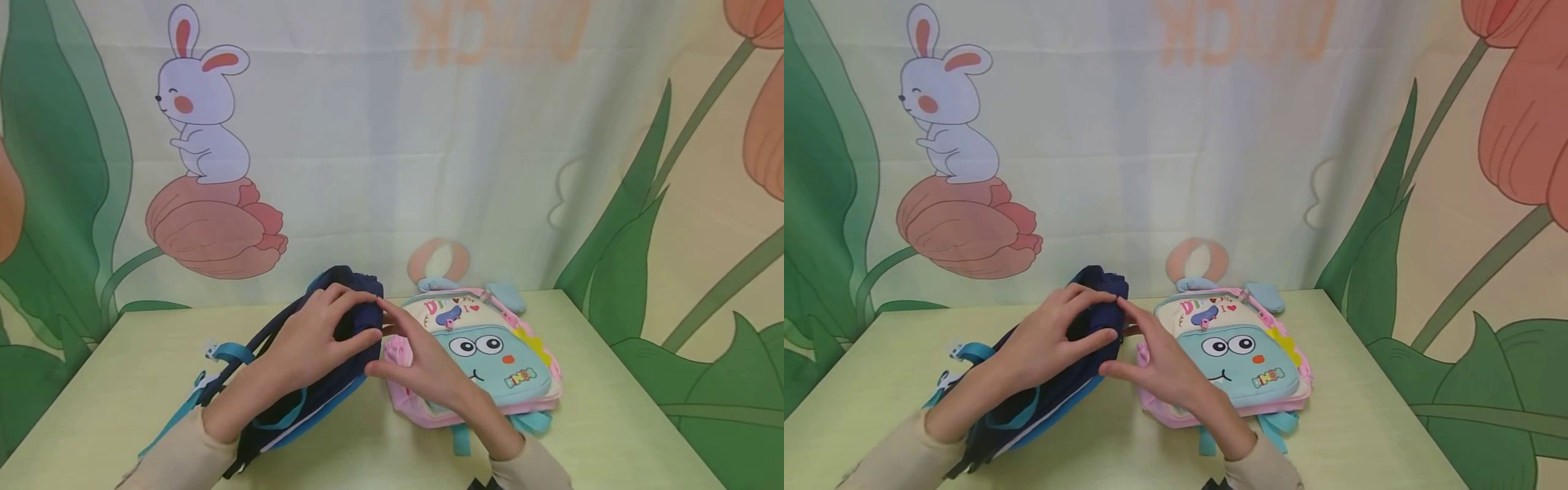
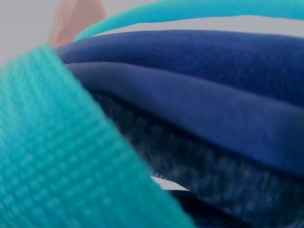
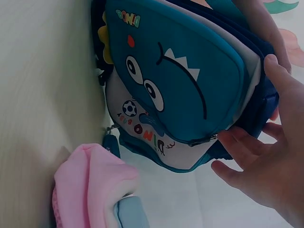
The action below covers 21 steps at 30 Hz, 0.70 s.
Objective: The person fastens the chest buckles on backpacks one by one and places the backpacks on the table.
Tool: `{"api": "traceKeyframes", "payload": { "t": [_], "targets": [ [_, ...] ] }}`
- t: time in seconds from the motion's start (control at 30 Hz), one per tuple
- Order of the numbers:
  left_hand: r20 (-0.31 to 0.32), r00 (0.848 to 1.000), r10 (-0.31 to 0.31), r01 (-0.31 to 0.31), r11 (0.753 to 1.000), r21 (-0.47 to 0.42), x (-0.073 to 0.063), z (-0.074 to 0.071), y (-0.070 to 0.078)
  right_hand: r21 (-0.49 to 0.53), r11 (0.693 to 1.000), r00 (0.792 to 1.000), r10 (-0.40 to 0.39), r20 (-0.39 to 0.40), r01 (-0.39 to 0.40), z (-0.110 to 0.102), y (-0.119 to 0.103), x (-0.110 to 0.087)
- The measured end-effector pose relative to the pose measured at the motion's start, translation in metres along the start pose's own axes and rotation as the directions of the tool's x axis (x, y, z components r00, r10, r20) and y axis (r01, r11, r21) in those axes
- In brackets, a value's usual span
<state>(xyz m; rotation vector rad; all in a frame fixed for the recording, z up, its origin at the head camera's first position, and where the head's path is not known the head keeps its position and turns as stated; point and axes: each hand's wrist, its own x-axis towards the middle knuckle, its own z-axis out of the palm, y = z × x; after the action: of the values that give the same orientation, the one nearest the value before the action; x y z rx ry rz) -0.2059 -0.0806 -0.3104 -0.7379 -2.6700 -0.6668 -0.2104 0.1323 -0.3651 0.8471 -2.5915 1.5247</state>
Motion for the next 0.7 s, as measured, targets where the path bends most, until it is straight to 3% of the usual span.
{"api": "traceKeyframes", "payload": {
  "t": [0.3, 0.7],
  "targets": [
    [0.051, 0.999, 0.018, -0.015, 0.998, -0.058, -0.007, 0.001, -0.001, 0.061, 0.998, 1.0, -0.007, 0.011, 0.006, 0.001, 0.005, -0.001],
    [0.139, 0.99, 0.029, -0.01, 0.991, -0.135, -0.013, 0.007, -0.009, 0.037, 0.996, 0.996, 0.077, 0.048, -0.079, 0.004, 0.01, 0.0]
  ]
}}
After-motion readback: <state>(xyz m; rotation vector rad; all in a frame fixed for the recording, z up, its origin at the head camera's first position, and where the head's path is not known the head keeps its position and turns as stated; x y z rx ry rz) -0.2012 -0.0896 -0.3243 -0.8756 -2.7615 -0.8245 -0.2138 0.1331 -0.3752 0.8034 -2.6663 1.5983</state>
